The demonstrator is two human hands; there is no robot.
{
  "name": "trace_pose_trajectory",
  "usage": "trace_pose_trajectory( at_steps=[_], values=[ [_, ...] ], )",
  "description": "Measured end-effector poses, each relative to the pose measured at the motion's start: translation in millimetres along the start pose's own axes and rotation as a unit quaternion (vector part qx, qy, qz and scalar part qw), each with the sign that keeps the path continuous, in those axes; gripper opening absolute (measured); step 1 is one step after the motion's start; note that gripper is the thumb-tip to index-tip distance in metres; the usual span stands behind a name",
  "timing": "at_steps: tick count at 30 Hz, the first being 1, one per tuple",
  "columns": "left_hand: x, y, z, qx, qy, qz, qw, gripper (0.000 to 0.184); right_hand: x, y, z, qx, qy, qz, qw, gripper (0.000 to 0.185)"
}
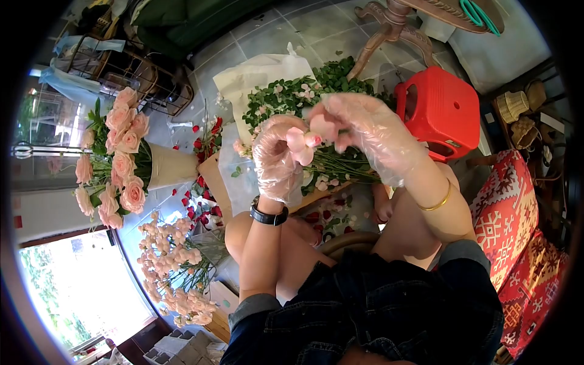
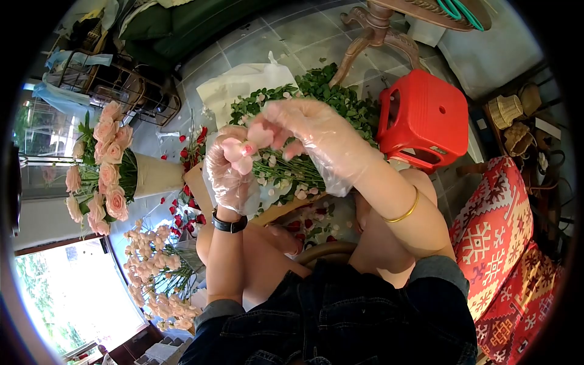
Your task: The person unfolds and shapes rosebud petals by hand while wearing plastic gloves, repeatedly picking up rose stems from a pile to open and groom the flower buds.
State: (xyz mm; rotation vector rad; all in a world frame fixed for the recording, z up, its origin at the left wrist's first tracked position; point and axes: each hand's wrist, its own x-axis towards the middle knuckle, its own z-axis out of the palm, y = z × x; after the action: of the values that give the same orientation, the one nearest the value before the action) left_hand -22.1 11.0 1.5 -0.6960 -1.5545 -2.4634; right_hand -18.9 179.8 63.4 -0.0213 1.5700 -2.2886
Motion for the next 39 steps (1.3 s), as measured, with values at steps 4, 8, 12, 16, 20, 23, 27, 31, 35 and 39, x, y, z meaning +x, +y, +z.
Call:
trace_pose_trajectory(
  at_steps=[4, 8, 12, 16, 20, 23, 27, 31, 35, 39],
  values=[
    [-1, -5, -9, -0.007, 0.015, -0.035, 0.999, 0.019, 4, 1, 0, -0.056, 0.048, -0.155, 0.985, 0.021],
    [0, -3, -7, -0.017, 0.049, -0.026, 0.998, 0.018, 2, 5, 4, -0.151, 0.060, -0.282, 0.946, 0.014],
    [2, -5, -5, 0.050, 0.054, -0.006, 0.997, 0.013, -1, 1, 9, -0.340, 0.063, -0.308, 0.886, 0.021],
    [0, -5, -5, 0.061, 0.061, 0.005, 0.996, 0.021, 1, 5, 8, -0.343, 0.060, -0.309, 0.885, 0.020],
    [0, -4, -7, 0.094, 0.059, -0.005, 0.994, 0.017, 1, 5, 8, -0.308, 0.060, -0.305, 0.899, 0.019],
    [3, 1, -1, 0.085, 0.064, 0.013, 0.994, 0.013, 2, 7, 7, -0.300, 0.081, -0.296, 0.903, 0.018],
    [2, 1, -1, 0.106, 0.042, 0.010, 0.993, 0.019, 2, 6, 5, -0.323, 0.073, -0.269, 0.904, 0.015],
    [2, 1, -1, 0.116, 0.027, 0.012, 0.993, 0.021, 5, 10, -4, -0.127, -0.032, -0.133, 0.982, 0.011],
    [2, -2, -2, 0.148, 0.025, 0.024, 0.988, 0.020, 4, 3, -7, -0.124, -0.053, -0.056, 0.989, 0.011],
    [3, -3, -2, 0.101, 0.036, -0.004, 0.994, 0.018, 5, 3, -10, -0.092, -0.072, -0.015, 0.993, 0.012]
  ],
)
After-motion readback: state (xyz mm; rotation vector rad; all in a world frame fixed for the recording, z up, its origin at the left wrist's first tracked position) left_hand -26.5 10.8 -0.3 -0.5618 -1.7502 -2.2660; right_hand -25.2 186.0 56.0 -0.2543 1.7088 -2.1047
